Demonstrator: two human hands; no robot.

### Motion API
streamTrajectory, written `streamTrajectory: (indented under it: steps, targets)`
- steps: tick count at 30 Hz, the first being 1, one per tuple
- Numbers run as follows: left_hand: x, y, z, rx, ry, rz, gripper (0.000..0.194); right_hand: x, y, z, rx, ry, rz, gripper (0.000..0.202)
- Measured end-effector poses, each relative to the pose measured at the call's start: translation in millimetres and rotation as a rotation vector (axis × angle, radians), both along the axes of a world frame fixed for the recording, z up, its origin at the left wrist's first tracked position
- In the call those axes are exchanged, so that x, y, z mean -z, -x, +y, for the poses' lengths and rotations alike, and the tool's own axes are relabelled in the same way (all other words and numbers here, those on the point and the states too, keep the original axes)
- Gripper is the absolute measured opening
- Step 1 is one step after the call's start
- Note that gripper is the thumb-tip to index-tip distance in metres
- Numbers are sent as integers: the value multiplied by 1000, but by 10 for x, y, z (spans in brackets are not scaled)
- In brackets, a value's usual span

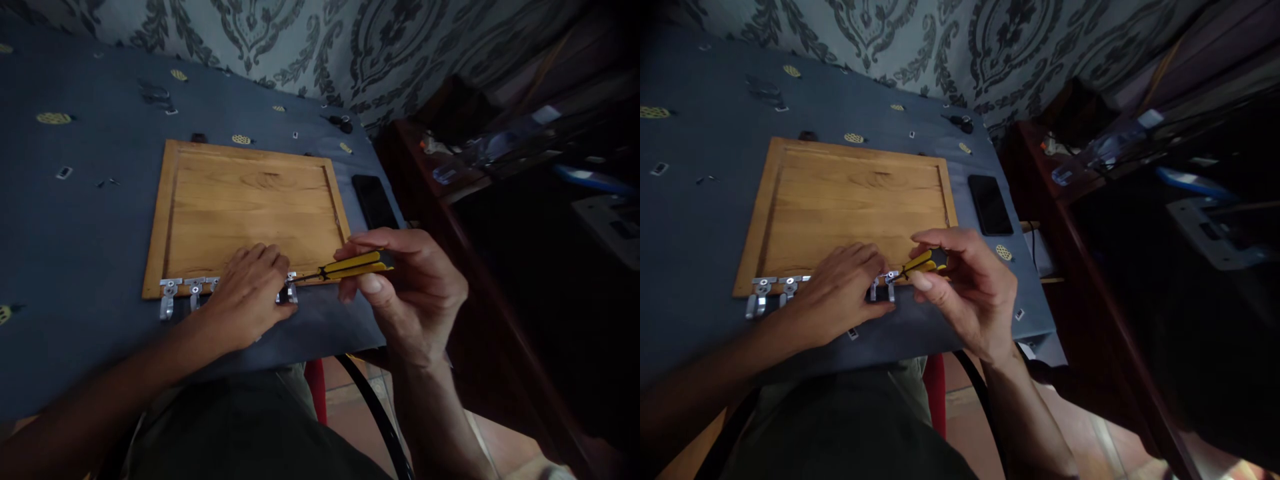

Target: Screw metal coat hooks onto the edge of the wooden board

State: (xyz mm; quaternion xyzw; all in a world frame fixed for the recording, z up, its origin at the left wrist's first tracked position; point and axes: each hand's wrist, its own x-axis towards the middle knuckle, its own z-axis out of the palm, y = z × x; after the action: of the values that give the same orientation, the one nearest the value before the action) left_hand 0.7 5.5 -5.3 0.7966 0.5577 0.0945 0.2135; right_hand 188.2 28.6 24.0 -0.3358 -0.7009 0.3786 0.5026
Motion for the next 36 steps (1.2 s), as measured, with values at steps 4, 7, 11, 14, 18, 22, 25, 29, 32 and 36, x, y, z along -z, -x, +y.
streamTrajectory:
  steps: [4, 7, 11, 14, 18, 22, 25, 29, 32, 36]
  targets:
    - [-11, 0, 2, -1, -7, 6, 27, -33, -32, 0, -58, 1, -52, 21]
    - [-27, -4, 4, -4, 18, 6, 28, -39, -11, -6, -26, -47, -36, 17]
    - [-25, 0, 4, 1, 21, 10, 28, -33, 13, -17, -53, 1, -2, 20]
    - [-9, 3, 2, 7, 16, 14, 28, -34, 0, -15, -58, 19, -3, 23]
    - [15, 5, -4, 12, 3, 7, 27, -25, -18, -7, -64, -8, -52, 23]
    - [38, 11, -16, 12, -34, -2, 27, 20, 4, -19, 15, -71, -48, 18]
    - [48, 14, -21, 11, -31, -1, 28, 44, 17, -33, 31, -80, -29, 22]
    - [51, 13, -19, 11, -43, -10, 29, 25, -17, -25, 27, -57, -61, 22]
    - [46, 15, -16, 10, -42, -6, 30, -2, -60, -3, 39, -80, -97, 20]
    - [41, 21, -19, 16, -32, -4, 31, -27, -84, -6, 14, -56, -126, 21]
